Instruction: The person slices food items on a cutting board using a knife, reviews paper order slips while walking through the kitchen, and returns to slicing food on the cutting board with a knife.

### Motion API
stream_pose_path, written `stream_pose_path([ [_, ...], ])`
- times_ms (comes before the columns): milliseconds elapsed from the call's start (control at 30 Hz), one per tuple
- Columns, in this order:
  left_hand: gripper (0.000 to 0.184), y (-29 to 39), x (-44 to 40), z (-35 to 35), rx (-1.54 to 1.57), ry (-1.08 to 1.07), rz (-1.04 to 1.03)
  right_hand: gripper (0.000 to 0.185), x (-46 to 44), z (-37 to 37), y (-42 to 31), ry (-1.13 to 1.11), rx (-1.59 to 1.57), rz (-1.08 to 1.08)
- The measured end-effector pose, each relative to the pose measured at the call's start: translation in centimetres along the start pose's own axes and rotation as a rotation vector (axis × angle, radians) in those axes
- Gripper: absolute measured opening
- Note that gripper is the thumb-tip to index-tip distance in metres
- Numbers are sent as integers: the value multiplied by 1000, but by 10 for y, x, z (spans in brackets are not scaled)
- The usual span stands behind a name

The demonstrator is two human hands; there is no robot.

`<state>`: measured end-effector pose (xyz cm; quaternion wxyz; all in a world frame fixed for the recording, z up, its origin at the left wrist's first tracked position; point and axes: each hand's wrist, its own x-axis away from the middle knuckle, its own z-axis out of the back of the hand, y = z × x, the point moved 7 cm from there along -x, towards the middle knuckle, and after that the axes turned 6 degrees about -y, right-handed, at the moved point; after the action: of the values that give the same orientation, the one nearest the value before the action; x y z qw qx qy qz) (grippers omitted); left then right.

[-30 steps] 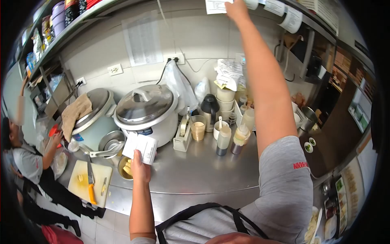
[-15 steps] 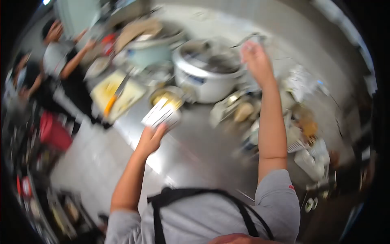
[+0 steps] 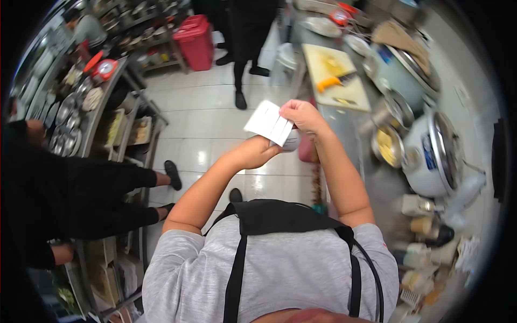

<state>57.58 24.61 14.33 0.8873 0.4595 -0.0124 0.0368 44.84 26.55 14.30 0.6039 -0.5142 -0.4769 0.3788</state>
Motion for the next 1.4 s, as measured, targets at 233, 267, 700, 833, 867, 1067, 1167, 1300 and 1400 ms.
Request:
stream_pose_path([
  [233, 41, -145, 94, 142, 823, 366, 172, 15, -184, -128, -56, 90, -166, 222],
  [267, 44, -162, 101, 158, 897, 369, 104, 14, -201, -142, -60, 42, -190, 229],
  [700, 42, -297, 162, 372, 1062, 790, -94, 15, -458, -291, -107, -497, -125, 123],
  [833, 31, -346, 195, 442, 910, 1085, 114, 15, -541, -330, -135, -585, -40, 213],
  [867, 28, -352, 211, 466, 737, 1111, 361, 14, -561, -342, -143, -607, -51, 218],
  [1067, 25, -342, 378, 616, 325, 1685, 397, 12, -647, -408, -141, -799, -61, 139],
  [1167, 26, -303, 463, 706, 35, 1911, 239, 10, -684, -427, -143, -797, -79, 148],
  [1300, 29, -236, 528, 840, -433, 1897, 174, 11, -747, -439, -142, -693, -47, 159],
  [1400, 33, -195, 559, 931, -581, 1953, 173, 11, -780, -454, -145, -647, -66, 161],
])
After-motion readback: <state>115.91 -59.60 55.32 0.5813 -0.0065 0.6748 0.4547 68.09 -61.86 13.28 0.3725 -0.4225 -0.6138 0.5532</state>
